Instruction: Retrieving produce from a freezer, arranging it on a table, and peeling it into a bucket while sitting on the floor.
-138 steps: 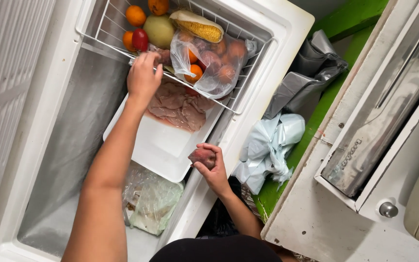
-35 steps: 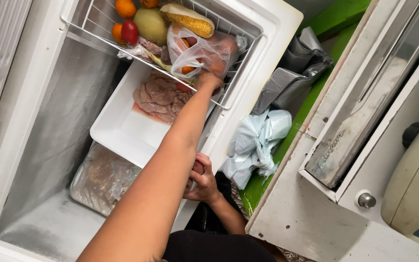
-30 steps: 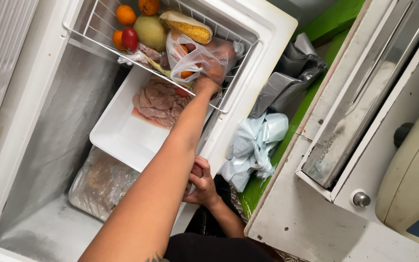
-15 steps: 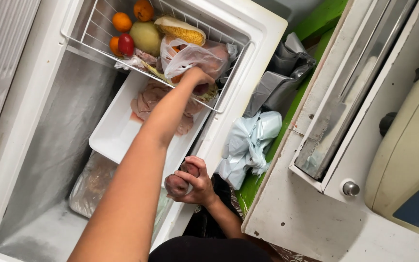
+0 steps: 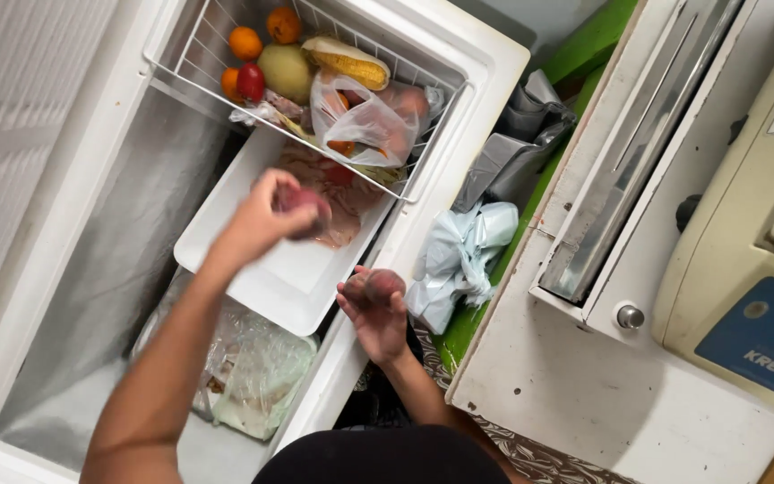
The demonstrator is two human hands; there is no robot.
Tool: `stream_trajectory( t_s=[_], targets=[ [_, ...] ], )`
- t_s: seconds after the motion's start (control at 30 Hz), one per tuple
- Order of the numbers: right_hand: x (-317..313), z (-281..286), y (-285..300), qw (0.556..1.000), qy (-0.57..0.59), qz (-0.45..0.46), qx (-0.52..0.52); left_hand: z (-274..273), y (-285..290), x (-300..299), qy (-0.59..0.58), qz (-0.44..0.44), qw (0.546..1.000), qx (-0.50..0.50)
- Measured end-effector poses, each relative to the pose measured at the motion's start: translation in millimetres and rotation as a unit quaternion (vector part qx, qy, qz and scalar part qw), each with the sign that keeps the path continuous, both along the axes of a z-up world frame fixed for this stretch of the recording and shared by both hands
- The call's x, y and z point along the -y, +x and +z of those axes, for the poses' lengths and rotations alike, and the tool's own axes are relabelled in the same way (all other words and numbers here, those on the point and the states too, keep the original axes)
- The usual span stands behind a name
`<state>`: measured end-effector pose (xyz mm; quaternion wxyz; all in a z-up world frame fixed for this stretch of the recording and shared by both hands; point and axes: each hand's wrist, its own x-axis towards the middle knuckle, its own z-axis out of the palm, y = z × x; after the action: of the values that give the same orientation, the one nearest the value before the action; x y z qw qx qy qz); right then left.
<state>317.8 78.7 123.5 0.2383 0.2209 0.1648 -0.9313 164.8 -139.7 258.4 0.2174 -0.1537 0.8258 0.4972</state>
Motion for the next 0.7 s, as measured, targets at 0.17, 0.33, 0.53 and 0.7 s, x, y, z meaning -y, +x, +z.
stream_trajectory(
  t_s=[0.17,0.33,0.53,0.7],
  targets=[
    [29,24,-9,0.989,-0.074,-0.015,0.130,44,128,-56,-0.081,-0.042,0.993,0.079],
    [60,52,13,0.981,-0.069,0.060,0.168,22,196,-79,-0.247,-0.035,0.965,-0.082],
    [48,49,47,0.976,-0.012,0.168,0.137,63,261,-70,-0.221,0.041,0.963,-0.147],
    [21,55,73,0.962,-0.043,0.236,0.131,55,351,-42,-0.208,0.173,0.952,-0.146]
  ],
)
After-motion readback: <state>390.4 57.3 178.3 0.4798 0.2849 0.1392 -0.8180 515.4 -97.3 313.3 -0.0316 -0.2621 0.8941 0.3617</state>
